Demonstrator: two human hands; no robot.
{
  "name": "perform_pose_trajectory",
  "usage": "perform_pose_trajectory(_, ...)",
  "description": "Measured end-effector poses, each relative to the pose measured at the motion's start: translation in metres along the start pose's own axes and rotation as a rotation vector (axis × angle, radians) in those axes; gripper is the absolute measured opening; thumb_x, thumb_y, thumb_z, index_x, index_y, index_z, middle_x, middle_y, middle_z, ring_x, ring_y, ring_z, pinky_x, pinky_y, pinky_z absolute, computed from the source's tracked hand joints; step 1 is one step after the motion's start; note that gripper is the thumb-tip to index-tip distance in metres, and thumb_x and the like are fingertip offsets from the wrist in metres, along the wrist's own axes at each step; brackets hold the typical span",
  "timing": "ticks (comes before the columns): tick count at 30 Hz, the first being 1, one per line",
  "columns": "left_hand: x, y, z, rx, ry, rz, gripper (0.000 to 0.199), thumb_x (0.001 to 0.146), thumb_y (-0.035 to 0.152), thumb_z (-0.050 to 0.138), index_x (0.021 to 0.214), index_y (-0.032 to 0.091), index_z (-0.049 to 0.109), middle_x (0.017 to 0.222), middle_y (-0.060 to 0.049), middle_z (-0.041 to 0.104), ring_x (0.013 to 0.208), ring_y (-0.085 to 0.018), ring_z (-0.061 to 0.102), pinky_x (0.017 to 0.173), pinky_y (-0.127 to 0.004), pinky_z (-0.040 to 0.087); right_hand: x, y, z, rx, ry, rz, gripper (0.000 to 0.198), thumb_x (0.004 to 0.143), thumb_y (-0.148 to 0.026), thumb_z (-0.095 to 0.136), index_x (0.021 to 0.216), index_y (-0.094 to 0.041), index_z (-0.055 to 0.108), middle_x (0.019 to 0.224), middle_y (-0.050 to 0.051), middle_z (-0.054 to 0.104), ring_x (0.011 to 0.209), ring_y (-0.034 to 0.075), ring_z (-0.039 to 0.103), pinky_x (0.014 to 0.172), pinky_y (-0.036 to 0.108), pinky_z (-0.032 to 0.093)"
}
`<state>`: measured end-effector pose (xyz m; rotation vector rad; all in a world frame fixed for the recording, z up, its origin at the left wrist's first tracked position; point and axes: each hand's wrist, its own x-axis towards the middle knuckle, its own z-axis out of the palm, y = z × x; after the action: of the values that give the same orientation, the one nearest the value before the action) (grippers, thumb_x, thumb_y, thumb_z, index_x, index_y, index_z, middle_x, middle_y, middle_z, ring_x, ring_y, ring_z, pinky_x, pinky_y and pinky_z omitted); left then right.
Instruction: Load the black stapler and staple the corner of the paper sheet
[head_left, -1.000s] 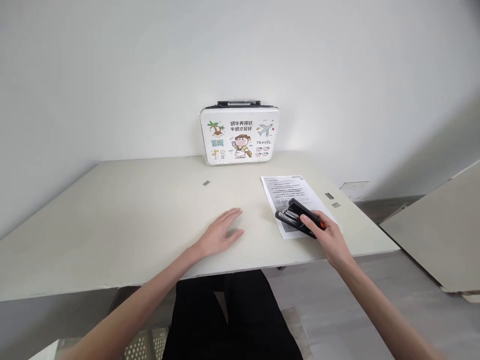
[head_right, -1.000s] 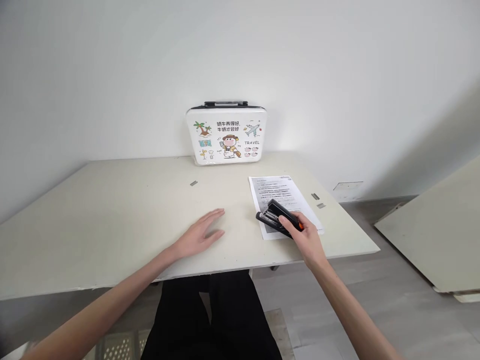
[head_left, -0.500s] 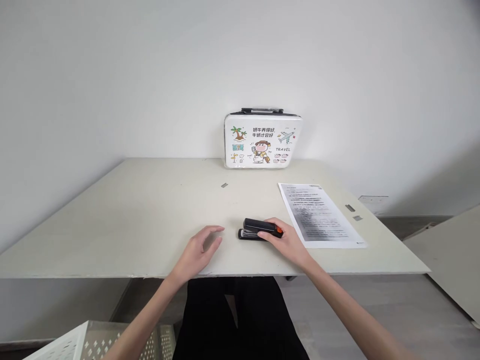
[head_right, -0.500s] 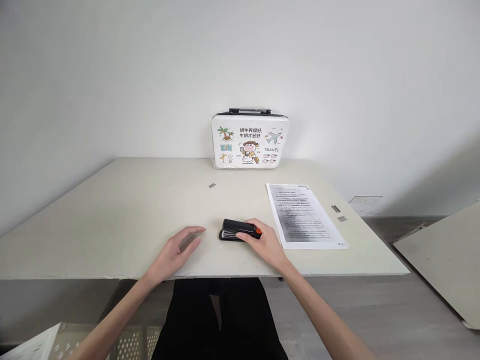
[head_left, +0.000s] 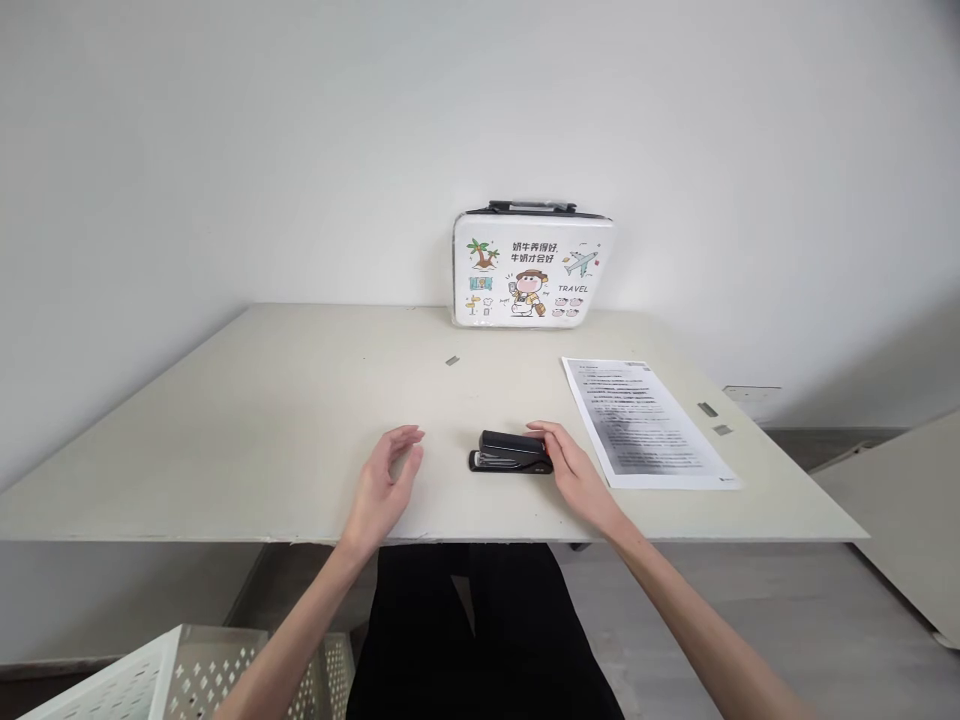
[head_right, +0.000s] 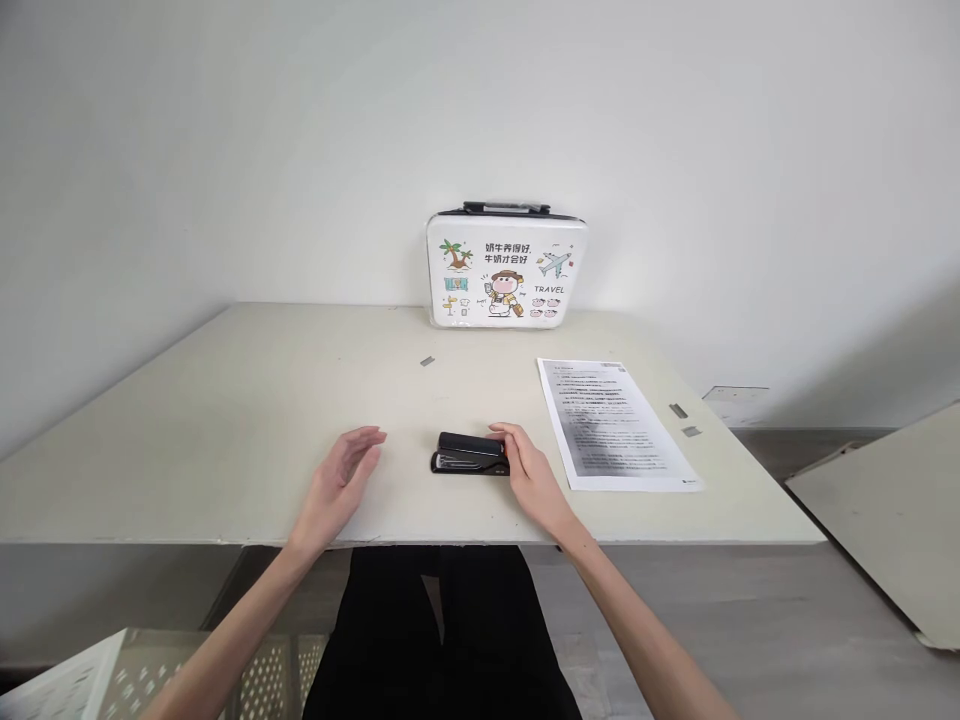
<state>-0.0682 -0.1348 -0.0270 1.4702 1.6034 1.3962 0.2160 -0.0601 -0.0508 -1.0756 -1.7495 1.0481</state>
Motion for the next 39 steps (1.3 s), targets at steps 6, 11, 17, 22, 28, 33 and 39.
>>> perform_pose_trajectory(6,-0.003,0.006,-0.005,-0.047,0.233,-0.027,0.032,0.104,0.05,0.053,0.123,0.025,0.059,0.132,-0.009,0.065,0.131,-0.025,0.058,0.116,-0.043,0.042,0.0,-0.004,-0.002,-0.008,-0.01,0.012,0.044,0.107,-0.057,0.036,0.13,-0.028,0.06,0.126,0.007,0.072,0.125,0.024,0.065,0.108,0.042,0.048)
perform_pose_trajectory(11,-0.002,0.007,-0.007,-0.04,0.156,-0.083,0.034,0.103,0.054,0.053,0.116,0.024,0.063,0.129,-0.009,0.068,0.127,-0.027,0.061,0.114,-0.044,0.044,-0.002,-0.01,0.0,-0.131,-0.074,-0.018,0.04,0.096,-0.055,0.061,0.123,-0.026,0.065,0.121,0.007,0.074,0.111,0.027,0.068,0.096,0.04,0.053)
perform_pose_trajectory(17,-0.001,0.009,0.012,-0.263,0.029,-0.208,0.041,0.102,0.059,0.051,0.119,0.023,0.063,0.136,-0.011,0.068,0.131,-0.028,0.062,0.118,-0.048,0.043,-0.015,-0.023,0.0,-0.165,-0.01,-0.101,0.025,0.094,-0.045,0.068,0.11,-0.026,0.068,0.108,0.008,0.076,0.097,0.027,0.071,0.084,0.041,0.058)
perform_pose_trajectory(22,0.004,0.026,0.037,-0.736,-0.144,-0.52,0.044,0.104,0.054,0.035,0.115,0.02,0.061,0.142,-0.017,0.065,0.134,-0.029,0.062,0.115,-0.05,0.05,-0.034,-0.04,0.003,-0.247,0.095,-0.579,0.036,0.098,-0.011,0.055,0.123,-0.033,0.069,0.121,0.006,0.075,0.121,0.027,0.068,0.1,0.049,0.057)
perform_pose_trajectory(28,0.007,0.045,0.047,-0.948,-0.205,-0.715,0.033,0.101,0.034,0.034,0.105,0.02,0.064,0.137,-0.012,0.069,0.138,-0.028,0.059,0.119,-0.051,0.046,-0.045,-0.052,0.006,-0.567,0.107,-0.903,0.047,0.095,0.0,0.061,0.126,-0.034,0.069,0.119,0.004,0.079,0.12,0.024,0.071,0.091,0.044,0.057)
perform_pose_trajectory(33,0.008,0.043,0.05,-0.959,-0.118,-0.747,0.027,0.099,0.029,0.041,0.098,0.02,0.066,0.125,-0.014,0.073,0.124,-0.026,0.068,0.111,-0.046,0.052,-0.048,-0.053,0.005,-0.584,0.154,-0.903,0.049,0.094,0.002,0.059,0.126,-0.034,0.068,0.117,0.004,0.079,0.118,0.025,0.072,0.088,0.044,0.058)
perform_pose_trajectory(39,-0.003,0.031,0.041,-0.639,0.054,-0.463,0.021,0.094,0.035,0.058,0.104,0.021,0.069,0.082,-0.003,0.06,0.074,-0.016,0.059,0.078,-0.033,0.054,-0.048,-0.055,-0.001,-0.403,0.283,-0.761,0.059,0.09,0.005,0.051,0.128,-0.036,0.068,0.113,0.005,0.077,0.116,0.027,0.071,0.09,0.05,0.059)
